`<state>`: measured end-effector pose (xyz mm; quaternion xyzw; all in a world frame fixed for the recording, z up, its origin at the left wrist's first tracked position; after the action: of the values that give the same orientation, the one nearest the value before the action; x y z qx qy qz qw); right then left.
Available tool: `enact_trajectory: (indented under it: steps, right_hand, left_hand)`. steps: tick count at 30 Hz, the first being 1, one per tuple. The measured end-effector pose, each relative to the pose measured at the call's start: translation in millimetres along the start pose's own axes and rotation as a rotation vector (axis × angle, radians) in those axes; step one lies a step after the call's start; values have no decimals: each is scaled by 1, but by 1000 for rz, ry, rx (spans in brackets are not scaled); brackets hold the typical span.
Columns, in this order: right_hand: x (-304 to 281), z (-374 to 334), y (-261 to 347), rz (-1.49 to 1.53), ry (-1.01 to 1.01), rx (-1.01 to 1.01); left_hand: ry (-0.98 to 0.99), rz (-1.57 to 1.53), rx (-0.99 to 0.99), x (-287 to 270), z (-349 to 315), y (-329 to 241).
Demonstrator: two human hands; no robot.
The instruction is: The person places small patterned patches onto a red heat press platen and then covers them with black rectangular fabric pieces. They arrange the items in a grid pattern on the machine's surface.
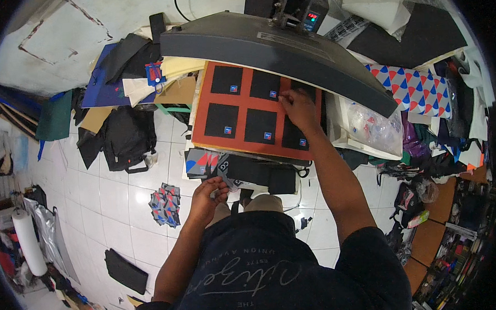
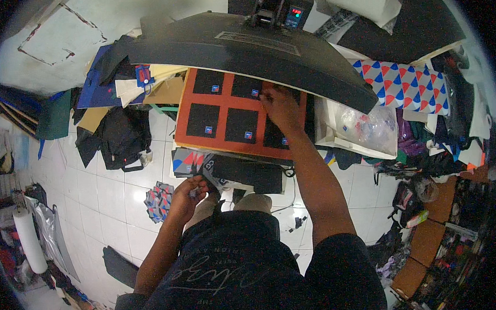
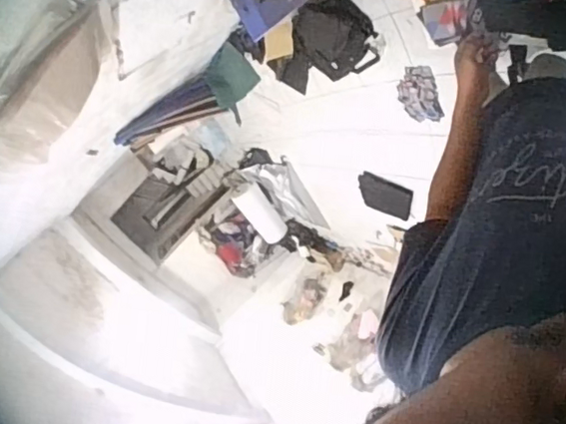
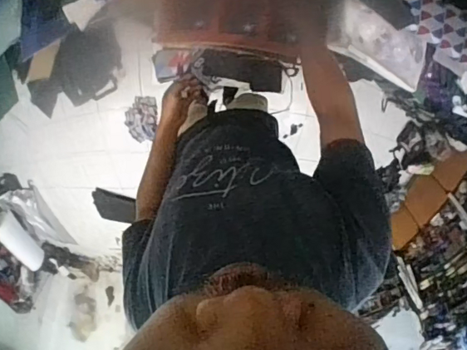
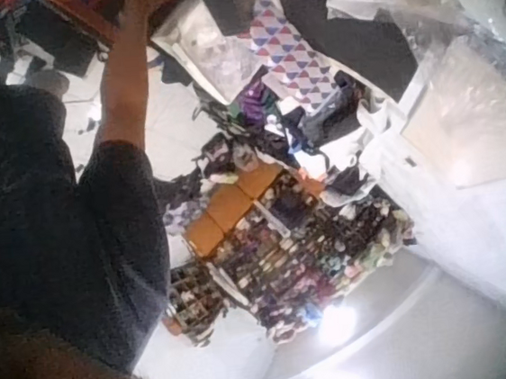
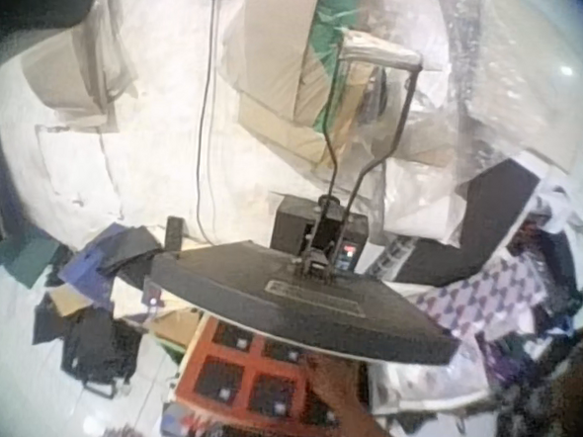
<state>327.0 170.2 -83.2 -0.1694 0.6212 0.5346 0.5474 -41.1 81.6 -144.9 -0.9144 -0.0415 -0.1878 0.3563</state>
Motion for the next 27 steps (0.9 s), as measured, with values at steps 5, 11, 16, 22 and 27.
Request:
enact_trajectory:
  steps: [5, 11, 16, 22, 27]
  right_hand:
    - [5, 4, 14, -10, -57, -84]
    - [15, 4, 11, -56, -54, -82]
    - [15, 5, 11, -34, -16, -63]
    - [17, 6, 10, -110, 1, -49]
    - [1, 7, 7, -13, 50, 58]
  left_hand:
    - [-24, 44, 23, -3, 0, 1]
    - [-81, -22, -11, -25, -8, 16]
    - [-102, 35, 3, -32, -11, 18]
    - [-83, 73, 24, -35, -8, 21]
    - [-88, 64, 27, -36, -9, 19]
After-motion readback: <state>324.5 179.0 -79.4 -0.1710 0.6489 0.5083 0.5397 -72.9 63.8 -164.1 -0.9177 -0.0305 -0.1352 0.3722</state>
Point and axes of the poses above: each hand's wrist, its own z-axis towards the middle knuckle, its own x-axis out of the palm, y = z × x, the point moved 9 cm from there along z, towards the middle knuckle, and after that the axes turned 8 degrees about x, right-handed, at the moved point
